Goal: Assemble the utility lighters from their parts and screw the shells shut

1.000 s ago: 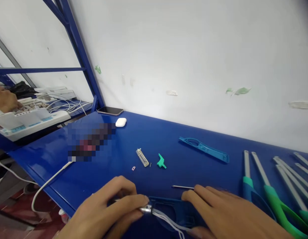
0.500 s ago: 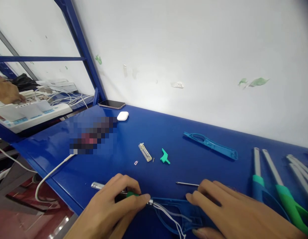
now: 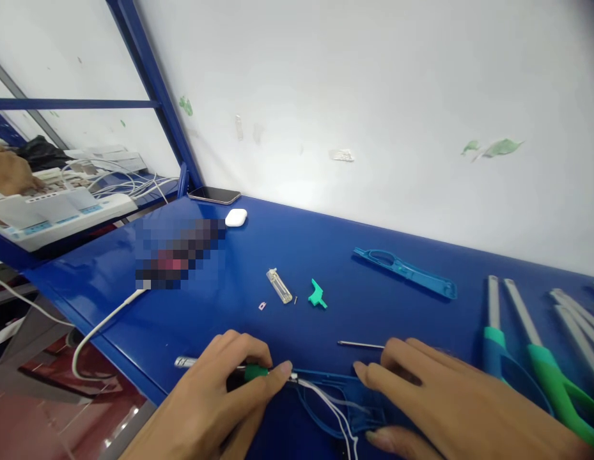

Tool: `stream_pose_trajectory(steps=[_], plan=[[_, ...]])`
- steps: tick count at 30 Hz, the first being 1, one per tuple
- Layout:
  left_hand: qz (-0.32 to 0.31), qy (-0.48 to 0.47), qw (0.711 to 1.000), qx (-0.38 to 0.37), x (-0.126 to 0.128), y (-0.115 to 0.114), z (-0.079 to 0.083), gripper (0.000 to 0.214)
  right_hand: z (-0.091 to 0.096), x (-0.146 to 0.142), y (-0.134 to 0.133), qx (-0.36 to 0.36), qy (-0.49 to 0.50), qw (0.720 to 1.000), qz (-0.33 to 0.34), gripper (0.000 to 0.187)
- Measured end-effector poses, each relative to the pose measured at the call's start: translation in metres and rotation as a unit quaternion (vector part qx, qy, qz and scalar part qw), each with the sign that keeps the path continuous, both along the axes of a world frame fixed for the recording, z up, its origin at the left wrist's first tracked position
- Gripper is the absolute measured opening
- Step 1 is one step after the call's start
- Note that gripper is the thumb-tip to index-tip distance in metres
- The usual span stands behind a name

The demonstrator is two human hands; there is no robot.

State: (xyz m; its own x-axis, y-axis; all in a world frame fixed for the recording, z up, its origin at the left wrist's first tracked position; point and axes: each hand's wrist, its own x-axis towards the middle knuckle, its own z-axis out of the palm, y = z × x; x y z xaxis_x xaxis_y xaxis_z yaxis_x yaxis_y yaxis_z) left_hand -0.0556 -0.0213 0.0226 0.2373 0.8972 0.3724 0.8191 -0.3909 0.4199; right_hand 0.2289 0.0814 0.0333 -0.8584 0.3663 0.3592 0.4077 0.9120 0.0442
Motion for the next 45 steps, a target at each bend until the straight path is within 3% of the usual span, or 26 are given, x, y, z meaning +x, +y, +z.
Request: stream_pose_trajectory(steps=[6, 11, 16, 22, 33, 37, 45], plan=[[0.002, -0.041, 0.994, 0.098, 0.017, 0.008, -0.003, 0.021, 0.001, 0.002, -0.002, 0.018, 0.009, 1.0, 0.016, 0.064], [0.012, -0.05, 0.997, 0.066, 0.022, 0.011, -0.005, 0.02, 0.002, 0.005, -0.007, 0.043, 0.019, 0.998, -0.032, 0.056], [0.017, -0.056, 0.997, 0.058, 0.022, 0.011, -0.003, 0.022, 0.011, -0.003, -0.014, 0.008, 0.022, 1.0, -0.004, 0.048], [0.011, -0.053, 0.996, 0.068, 0.023, 0.011, -0.002, 0.023, 0.002, -0.007, -0.02, -0.032, 0.0, 0.999, 0.005, 0.025], [0.007, -0.05, 0.995, 0.081, 0.022, 0.013, -0.004, 0.024, 0.021, 0.004, -0.009, 0.027, 0.012, 0.999, -0.017, 0.053], [0.007, -0.053, 0.995, 0.08, 0.023, 0.012, -0.003, 0.024, 0.018, 0.001, -0.007, 0.003, -0.003, 1.0, -0.012, 0.066], [0.011, -0.017, 0.999, 0.034, 0.02, 0.007, -0.007, 0.018, 0.009, -0.003, -0.013, 0.044, 0.039, 0.998, -0.024, 0.076]])
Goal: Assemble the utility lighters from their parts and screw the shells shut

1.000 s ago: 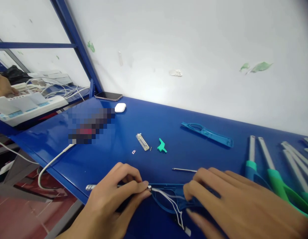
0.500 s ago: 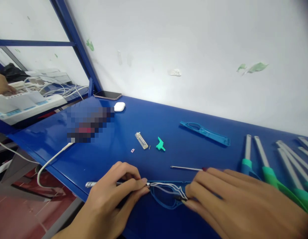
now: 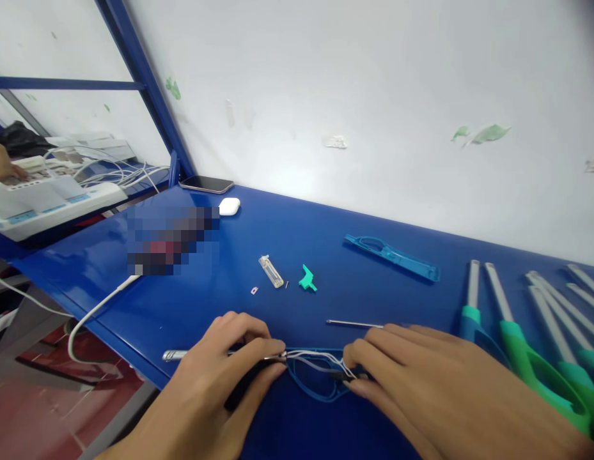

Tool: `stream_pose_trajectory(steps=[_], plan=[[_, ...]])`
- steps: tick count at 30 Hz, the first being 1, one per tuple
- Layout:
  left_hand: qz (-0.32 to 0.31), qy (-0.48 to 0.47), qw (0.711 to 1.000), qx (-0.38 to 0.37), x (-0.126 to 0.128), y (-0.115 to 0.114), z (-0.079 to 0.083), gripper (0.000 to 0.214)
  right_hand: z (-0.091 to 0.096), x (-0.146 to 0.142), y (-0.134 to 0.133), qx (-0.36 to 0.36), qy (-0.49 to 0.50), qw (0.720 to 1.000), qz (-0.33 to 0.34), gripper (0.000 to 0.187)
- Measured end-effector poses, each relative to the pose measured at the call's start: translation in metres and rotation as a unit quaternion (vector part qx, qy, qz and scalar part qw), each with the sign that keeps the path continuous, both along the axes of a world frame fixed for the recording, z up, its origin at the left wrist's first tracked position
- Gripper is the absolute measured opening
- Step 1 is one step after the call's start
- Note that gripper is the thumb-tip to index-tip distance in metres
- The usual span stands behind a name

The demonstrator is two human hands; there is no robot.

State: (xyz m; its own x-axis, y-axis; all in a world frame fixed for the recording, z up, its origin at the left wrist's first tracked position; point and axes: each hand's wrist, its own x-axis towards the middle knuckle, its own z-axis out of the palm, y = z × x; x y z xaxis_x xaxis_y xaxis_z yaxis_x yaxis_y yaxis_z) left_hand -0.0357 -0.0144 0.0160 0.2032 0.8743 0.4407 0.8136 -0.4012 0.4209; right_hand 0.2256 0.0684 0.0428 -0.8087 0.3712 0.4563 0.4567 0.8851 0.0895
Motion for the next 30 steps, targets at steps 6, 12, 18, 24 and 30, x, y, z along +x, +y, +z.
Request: stream_pose_trajectory(steps=[6, 12, 18, 24, 30], plan=[[-0.022, 0.012, 0.999, -0.035, 0.013, 0.006, 0.008, 0.024, 0.003, 0.007, 0.001, -0.011, -0.015, 1.0, 0.005, 0.07], [-0.042, -0.036, 0.997, -0.054, 0.021, 0.018, 0.009, 0.016, 0.004, 0.009, 0.001, -0.028, -0.029, 0.999, 0.021, 0.055], [-0.048, -0.014, 0.999, -0.004, 0.021, 0.025, 0.005, 0.021, 0.007, 0.006, 0.002, -0.027, -0.008, 0.999, 0.015, 0.048], [-0.04, -0.015, 0.999, -0.002, 0.023, 0.025, 0.004, 0.021, 0.006, 0.009, 0.002, -0.041, -0.017, 0.999, 0.012, 0.036], [-0.037, -0.016, 0.999, 0.002, 0.026, 0.025, 0.005, 0.023, 0.006, 0.009, 0.002, -0.042, -0.029, 0.999, 0.007, 0.035]])
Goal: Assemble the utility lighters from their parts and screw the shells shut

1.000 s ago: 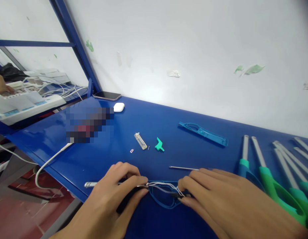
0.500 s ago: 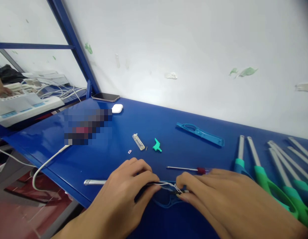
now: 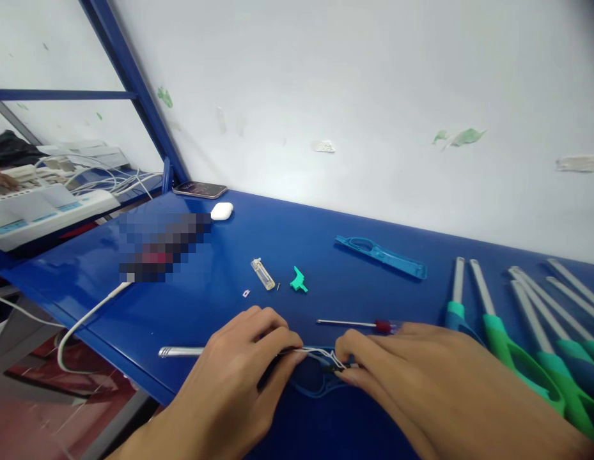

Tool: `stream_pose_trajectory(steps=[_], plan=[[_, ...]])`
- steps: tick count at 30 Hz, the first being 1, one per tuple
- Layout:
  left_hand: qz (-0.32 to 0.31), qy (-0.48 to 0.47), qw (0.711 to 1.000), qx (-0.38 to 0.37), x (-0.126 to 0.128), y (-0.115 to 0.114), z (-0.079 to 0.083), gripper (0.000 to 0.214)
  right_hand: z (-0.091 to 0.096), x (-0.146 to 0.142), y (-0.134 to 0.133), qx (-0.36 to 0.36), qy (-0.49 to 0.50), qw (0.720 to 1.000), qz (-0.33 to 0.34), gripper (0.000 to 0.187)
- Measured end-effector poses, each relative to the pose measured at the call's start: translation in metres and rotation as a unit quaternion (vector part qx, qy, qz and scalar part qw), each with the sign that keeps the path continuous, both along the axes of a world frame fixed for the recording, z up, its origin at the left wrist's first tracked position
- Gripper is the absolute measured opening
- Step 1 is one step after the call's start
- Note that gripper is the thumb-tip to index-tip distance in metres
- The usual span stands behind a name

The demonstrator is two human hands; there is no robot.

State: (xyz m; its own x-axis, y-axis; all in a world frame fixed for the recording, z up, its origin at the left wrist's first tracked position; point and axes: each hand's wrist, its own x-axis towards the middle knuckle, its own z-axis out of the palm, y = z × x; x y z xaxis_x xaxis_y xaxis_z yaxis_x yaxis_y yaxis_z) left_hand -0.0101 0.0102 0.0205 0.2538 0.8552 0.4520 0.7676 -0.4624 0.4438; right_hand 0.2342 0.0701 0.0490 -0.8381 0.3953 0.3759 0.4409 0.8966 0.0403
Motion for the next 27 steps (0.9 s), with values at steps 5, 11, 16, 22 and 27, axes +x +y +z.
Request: stream_pose_trajectory(steps=[5, 11, 16, 22, 27], plan=[[-0.003, 0.002, 1.0, 0.016, 0.003, -0.001, -0.001, 0.023, -0.001, -0.002, 0.0, -0.003, -0.005, 1.0, 0.002, 0.038], [-0.01, 0.003, 1.0, 0.017, 0.001, 0.001, -0.003, 0.022, -0.005, -0.004, -0.004, -0.005, 0.004, 1.0, -0.013, 0.034], [-0.006, 0.004, 1.0, 0.007, 0.002, -0.002, -0.003, 0.015, -0.003, 0.0, -0.002, -0.021, -0.003, 1.0, -0.012, 0.034], [0.046, 0.04, 0.997, 0.038, -0.025, 0.009, 0.009, 0.017, -0.002, -0.002, 0.001, -0.022, -0.016, 1.0, 0.001, 0.026], [0.153, 0.129, 0.979, -0.036, -0.059, 0.028, 0.009, 0.027, -0.001, -0.002, 0.0, -0.027, -0.045, 0.999, 0.012, 0.028]])
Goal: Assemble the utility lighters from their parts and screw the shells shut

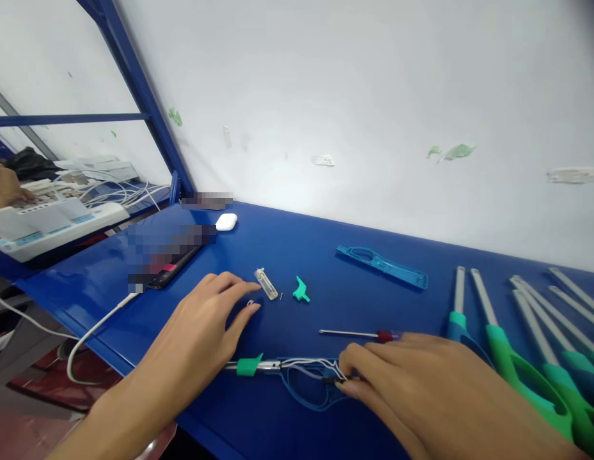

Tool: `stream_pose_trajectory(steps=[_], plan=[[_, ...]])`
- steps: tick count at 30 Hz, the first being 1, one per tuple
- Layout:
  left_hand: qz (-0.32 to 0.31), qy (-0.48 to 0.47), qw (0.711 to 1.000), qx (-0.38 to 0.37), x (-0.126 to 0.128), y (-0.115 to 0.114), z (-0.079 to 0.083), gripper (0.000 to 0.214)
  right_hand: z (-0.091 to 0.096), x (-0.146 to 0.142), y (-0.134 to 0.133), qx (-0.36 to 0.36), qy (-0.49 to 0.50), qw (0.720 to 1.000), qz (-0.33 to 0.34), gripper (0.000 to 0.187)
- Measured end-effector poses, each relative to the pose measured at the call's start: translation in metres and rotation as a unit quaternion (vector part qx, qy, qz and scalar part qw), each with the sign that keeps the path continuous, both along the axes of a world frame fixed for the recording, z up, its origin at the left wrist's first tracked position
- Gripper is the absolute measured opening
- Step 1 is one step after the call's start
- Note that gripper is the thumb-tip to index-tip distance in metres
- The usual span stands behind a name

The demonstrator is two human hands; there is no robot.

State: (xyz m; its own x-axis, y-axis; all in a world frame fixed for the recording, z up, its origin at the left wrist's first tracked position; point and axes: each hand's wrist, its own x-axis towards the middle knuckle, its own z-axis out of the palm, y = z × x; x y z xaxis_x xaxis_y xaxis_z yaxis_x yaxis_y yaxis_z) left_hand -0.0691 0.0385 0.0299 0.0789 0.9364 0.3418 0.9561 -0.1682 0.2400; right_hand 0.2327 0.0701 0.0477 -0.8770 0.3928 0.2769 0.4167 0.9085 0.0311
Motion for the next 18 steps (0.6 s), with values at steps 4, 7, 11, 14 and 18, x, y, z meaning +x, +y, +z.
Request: stream_pose_trajectory(steps=[4, 7, 11, 14, 18], plan=[[0.009, -0.004, 1.0, -0.026, -0.01, 0.008, -0.004, 0.027, -0.002, 0.004, 0.0, 0.011, -0.002, 1.0, 0.011, 0.024], [0.0, -0.012, 0.999, -0.04, -0.01, 0.012, -0.003, 0.027, -0.004, 0.004, 0.0, 0.005, -0.007, 1.0, 0.004, 0.018], [-0.009, -0.025, 0.999, -0.045, -0.007, 0.012, 0.001, 0.026, -0.004, 0.004, 0.0, 0.005, -0.018, 1.0, 0.007, 0.017], [-0.022, -0.037, 0.998, -0.041, -0.004, 0.011, 0.003, 0.025, -0.003, 0.002, -0.001, 0.021, 0.001, 1.0, -0.007, 0.015], [-0.052, -0.047, 0.997, -0.039, -0.001, 0.013, 0.004, 0.024, 0.0, -0.003, -0.001, 0.049, 0.032, 0.997, -0.047, 0.017]])
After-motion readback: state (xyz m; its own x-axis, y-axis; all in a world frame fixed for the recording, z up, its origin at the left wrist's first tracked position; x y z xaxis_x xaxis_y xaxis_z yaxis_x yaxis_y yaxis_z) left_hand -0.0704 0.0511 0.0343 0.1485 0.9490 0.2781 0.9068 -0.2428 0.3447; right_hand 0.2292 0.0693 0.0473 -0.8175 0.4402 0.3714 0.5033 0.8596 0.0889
